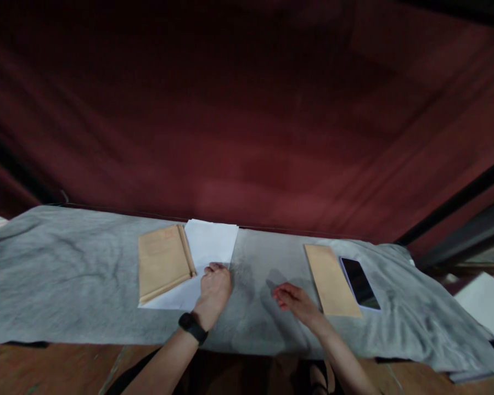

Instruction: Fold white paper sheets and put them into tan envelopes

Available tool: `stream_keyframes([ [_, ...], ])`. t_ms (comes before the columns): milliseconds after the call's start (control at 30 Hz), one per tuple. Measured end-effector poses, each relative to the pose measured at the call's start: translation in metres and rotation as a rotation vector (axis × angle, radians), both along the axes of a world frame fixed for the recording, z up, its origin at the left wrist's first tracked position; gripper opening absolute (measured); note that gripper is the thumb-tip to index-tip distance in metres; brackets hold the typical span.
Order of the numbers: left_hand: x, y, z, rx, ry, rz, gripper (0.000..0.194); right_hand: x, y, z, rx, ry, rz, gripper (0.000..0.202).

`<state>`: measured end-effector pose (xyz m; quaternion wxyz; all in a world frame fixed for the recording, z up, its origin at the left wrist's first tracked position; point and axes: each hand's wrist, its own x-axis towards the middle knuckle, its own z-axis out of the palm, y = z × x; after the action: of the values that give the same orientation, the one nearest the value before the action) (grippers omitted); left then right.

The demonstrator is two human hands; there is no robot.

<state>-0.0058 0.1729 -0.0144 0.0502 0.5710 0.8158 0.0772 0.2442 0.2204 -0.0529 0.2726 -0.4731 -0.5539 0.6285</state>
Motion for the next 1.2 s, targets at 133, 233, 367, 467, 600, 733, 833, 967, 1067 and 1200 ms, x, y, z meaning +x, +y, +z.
stream_keyframes([
  [133, -0.006, 0.004, 0.004, -0.042, 0.037, -0.007, 0.033, -0.003, 0.000, -0.013, -0.026, 0.034, -0.007, 0.015],
  [233, -0.008, 0.005, 0.010, -0.055, 0.058, -0.004, 0.035, -0.001, 0.004, -0.015, -0.073, 0.059, -0.016, 0.015],
  [367, -0.003, 0.005, 0.014, -0.089, 0.053, 0.008, 0.033, -0.004, 0.008, -0.015, -0.068, 0.037, -0.024, 0.015],
  [467, -0.002, 0.008, 0.014, -0.085, 0.021, 0.018, 0.029, -0.006, 0.007, -0.015, -0.059, 0.038, -0.036, 0.015],
  [600, -0.011, 0.016, 0.018, -0.073, -0.122, 0.091, 0.018, -0.007, 0.005, -0.014, -0.048, 0.069, -0.039, 0.013],
  [733, -0.005, 0.020, 0.022, 0.085, -0.226, 0.094, 0.018, -0.009, 0.004, -0.009, -0.026, 0.088, -0.055, 0.015],
  [833, 0.029, 0.013, 0.015, 0.192, -0.328, -0.027, 0.014, -0.014, 0.003, 0.001, -0.020, 0.120, -0.096, 0.027],
  [967, 0.090, 0.000, -0.001, 0.201, -0.546, -0.242, 0.012, -0.018, 0.002, 0.012, -0.094, 0.255, -0.114, 0.046],
  [1067, 0.120, -0.004, -0.004, 0.218, -0.649, -0.350, 0.011, -0.015, 0.005, 0.013, -0.049, 0.296, -0.160, 0.042],
  [1200, 0.122, -0.001, 0.001, 0.246, -0.720, -0.494, 0.011, 0.003, 0.017, 0.007, 0.061, 0.264, -0.224, 0.026],
])
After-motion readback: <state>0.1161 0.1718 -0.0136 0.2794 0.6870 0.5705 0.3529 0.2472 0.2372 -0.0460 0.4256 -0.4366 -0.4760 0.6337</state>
